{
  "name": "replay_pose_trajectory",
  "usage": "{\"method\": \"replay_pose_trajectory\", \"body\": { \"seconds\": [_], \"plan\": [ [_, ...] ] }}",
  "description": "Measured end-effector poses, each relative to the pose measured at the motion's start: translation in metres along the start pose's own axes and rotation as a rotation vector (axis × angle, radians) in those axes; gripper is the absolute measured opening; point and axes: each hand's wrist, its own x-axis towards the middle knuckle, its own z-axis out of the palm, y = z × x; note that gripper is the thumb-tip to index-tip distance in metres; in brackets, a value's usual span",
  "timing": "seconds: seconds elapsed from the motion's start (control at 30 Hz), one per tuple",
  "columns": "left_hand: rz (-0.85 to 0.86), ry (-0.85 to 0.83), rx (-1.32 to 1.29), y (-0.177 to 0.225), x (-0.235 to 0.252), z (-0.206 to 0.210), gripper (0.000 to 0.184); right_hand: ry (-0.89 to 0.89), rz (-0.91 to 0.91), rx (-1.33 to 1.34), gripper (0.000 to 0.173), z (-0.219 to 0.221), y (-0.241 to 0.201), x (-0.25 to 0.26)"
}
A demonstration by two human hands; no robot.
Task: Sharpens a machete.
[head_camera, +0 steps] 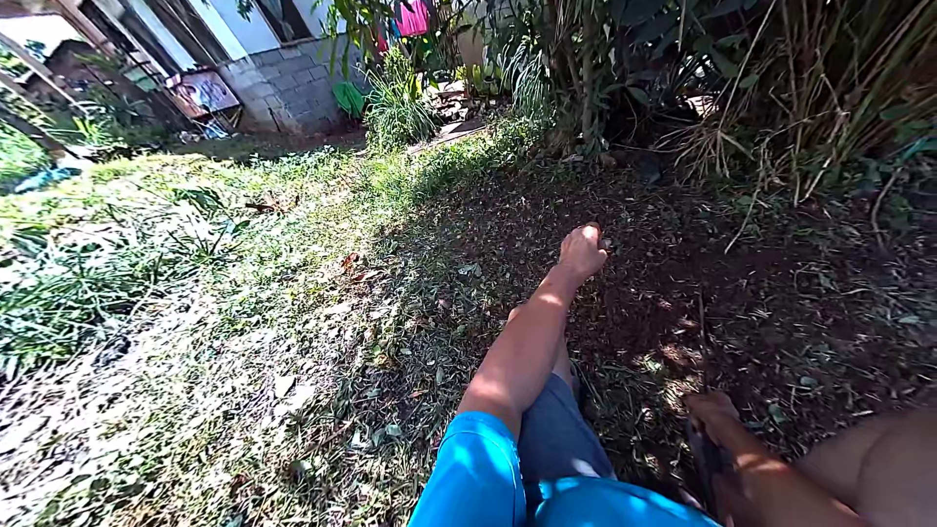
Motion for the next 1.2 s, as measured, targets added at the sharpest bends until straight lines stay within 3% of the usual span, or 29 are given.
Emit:
{"method": "replay_pose_trajectory", "body": {
  "seconds": [1.2],
  "plan": [
    [-0.029, 0.045, -0.006, -0.0028, 0.0024, 0.0029, 0.031, -0.025, 0.000, -0.033, 0.039, -0.0033, 0.0012, -0.0081]
  ]
}}
